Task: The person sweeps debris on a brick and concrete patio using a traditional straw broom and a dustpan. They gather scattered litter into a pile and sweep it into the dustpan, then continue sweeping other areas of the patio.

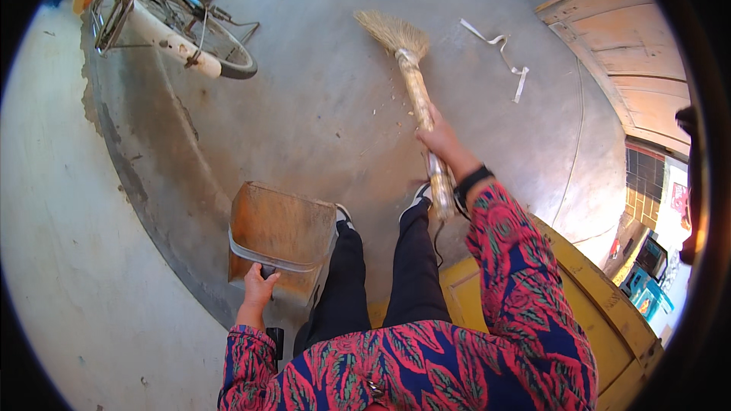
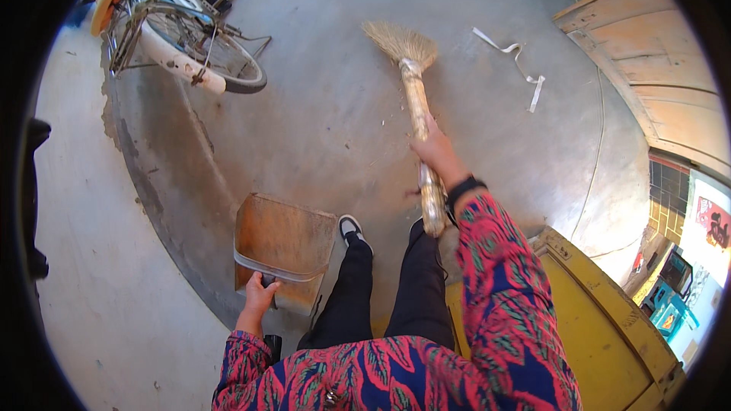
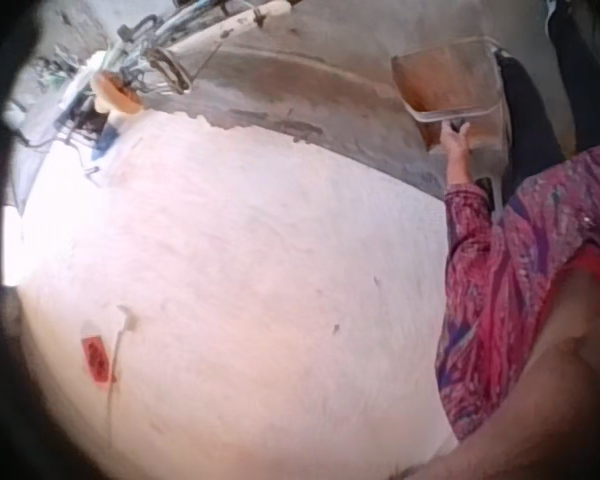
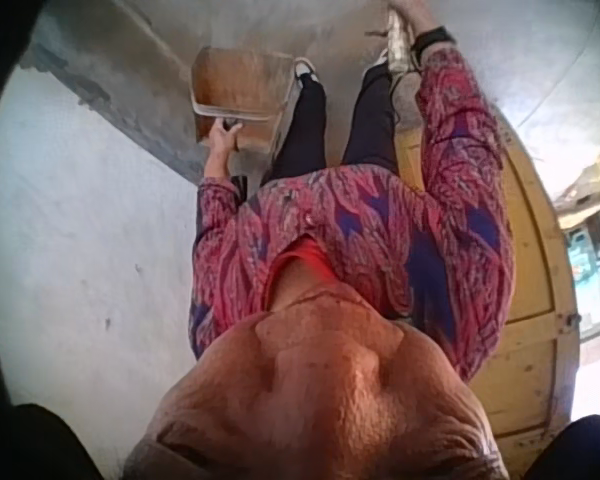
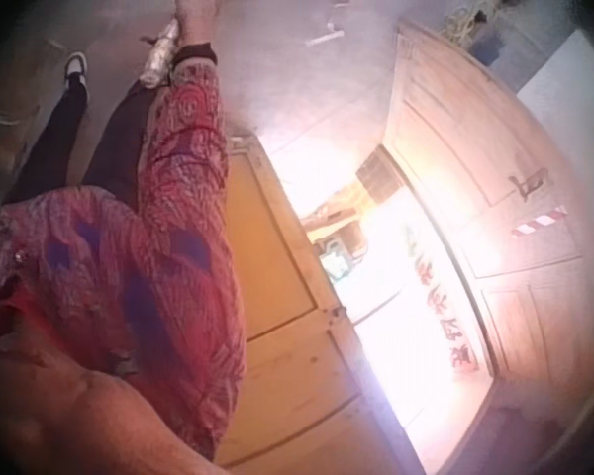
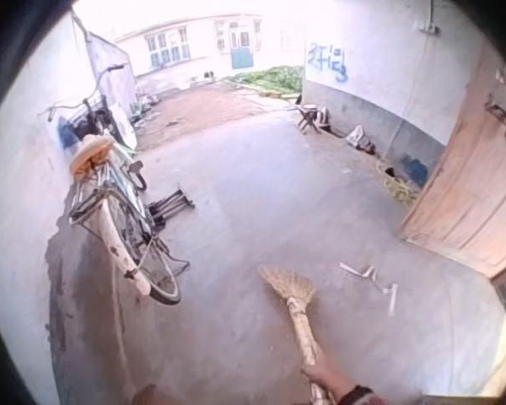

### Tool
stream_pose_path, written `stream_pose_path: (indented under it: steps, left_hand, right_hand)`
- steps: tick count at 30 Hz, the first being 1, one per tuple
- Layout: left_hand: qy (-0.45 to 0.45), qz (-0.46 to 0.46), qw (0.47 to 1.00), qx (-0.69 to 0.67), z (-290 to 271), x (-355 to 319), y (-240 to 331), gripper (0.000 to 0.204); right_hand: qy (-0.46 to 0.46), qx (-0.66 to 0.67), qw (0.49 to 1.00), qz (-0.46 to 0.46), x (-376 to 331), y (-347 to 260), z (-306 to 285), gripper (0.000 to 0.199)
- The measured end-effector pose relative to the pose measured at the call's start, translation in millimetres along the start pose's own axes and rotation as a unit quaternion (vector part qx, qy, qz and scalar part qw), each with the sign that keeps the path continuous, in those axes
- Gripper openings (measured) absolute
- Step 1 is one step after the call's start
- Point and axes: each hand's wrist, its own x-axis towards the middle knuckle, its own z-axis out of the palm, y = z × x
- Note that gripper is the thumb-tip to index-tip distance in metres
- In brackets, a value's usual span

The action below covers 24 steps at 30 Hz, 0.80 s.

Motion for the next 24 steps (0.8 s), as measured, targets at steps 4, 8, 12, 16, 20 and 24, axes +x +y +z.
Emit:
stream_pose_path:
  steps: [4, 8, 12, 16, 20, 24]
  left_hand:
    - [0.006, -0.014, 1.0, -0.009, -4.8, -11.6, -18.5, 0.03]
    - [0.003, -0.05, 0.998, -0.025, -2.6, -16.1, -33.5, 0.032]
    - [0.006, -0.054, 0.999, -0.001, -3.4, -17.4, -46.8, 0.032]
    - [0.008, -0.096, 0.992, -0.085, -9.6, -23.6, -63.1, 0.031]
    - [0.055, -0.043, 0.995, -0.071, -19.5, -29.6, -76.4, 0.029]
    - [0.065, -0.049, 0.996, -0.043, -34.8, -36.1, -80.3, 0.028]
  right_hand:
    - [-0.094, 0.002, 0.99, 0.107, -15.0, 21.9, 32.3, 0.075]
    - [-0.115, -0.113, 0.978, 0.132, -121.0, 41.1, 36.2, 0.078]
    - [-0.18, -0.046, 0.966, 0.18, -194.5, 25.7, 18.7, 0.08]
    - [-0.141, 0.048, 0.986, 0.069, -222.0, -15.2, 3.9, 0.079]
    - [-0.273, 0.364, 0.856, 0.244, -202.5, -61.2, 11.4, 0.073]
    - [-0.375, 0.565, 0.661, 0.32, -154.0, -93.6, 62.0, 0.049]
